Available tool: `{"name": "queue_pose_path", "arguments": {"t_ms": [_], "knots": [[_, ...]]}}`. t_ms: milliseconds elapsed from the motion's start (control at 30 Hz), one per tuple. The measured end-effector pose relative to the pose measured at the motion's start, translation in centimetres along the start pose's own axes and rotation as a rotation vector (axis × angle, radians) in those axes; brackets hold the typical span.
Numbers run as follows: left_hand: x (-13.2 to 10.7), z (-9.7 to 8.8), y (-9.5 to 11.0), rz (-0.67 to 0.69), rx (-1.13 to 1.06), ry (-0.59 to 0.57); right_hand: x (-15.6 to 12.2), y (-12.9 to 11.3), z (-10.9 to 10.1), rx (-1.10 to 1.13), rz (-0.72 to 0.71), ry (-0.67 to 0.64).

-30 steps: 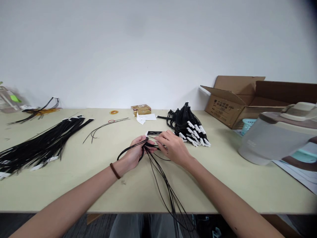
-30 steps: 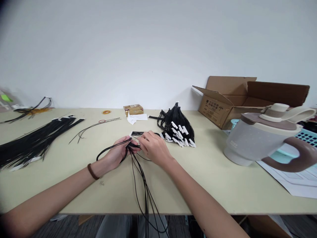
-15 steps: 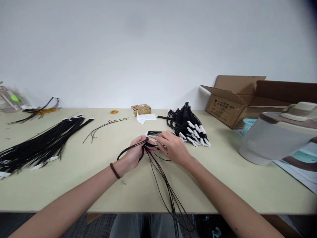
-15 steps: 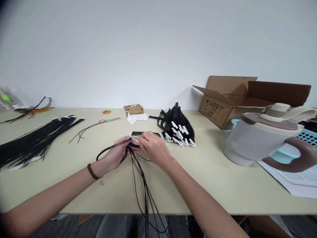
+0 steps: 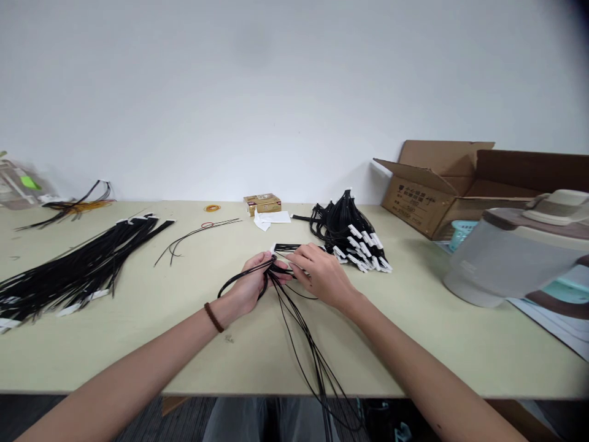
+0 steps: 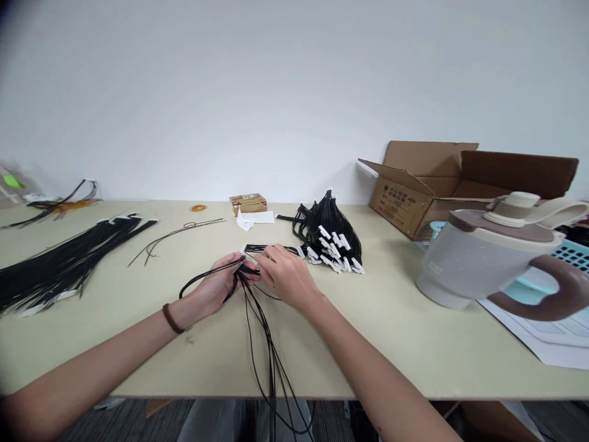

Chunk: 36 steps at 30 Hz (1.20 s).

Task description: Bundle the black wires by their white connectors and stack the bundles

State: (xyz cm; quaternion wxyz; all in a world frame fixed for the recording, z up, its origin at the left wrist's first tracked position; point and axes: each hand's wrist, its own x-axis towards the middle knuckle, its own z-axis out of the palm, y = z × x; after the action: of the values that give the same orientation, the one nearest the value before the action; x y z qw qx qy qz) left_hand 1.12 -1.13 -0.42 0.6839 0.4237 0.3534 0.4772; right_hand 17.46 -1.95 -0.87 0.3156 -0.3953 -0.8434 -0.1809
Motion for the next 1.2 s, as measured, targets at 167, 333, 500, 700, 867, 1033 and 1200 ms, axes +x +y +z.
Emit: {"name": "queue_pose_path", "arguments": {"t_ms": [167,333,500,700,867,1033,1200], "knots": [[0.02,0.06,0.03,0.002,-0.005,-0.006,-0.05,-0.04,0.04,-0.012,0.001,-0.007],[0.02,-0.02,0.00,-0.001,0.004,-0.012,0.01,-0.06,-0.02,-0.013,0.003,-0.012],[0.07,0.00,-0.13,-0.004,0.022,-0.007,-0.05,0.01,0.03,-0.006,0.005,-0.024],[-0.03,0.05,-0.03,0.002,0.011,-0.013,-0.10,0.01,0.08,-0.011,0.002,-0.042],[-0.05,0.07,0.11,0.003,0.008,-0.014,-0.07,-0.03,0.02,-0.008,0.002,-0.043],[-0.07,0.19,0.12,-0.004,0.001,-0.004,-0.03,-0.03,0.01,0.001,-0.002,-0.044],[-0.13,0.24,0.06,0.006,-0.005,-0.006,0.00,-0.07,-0.02,0.004,0.007,-0.057]]}}
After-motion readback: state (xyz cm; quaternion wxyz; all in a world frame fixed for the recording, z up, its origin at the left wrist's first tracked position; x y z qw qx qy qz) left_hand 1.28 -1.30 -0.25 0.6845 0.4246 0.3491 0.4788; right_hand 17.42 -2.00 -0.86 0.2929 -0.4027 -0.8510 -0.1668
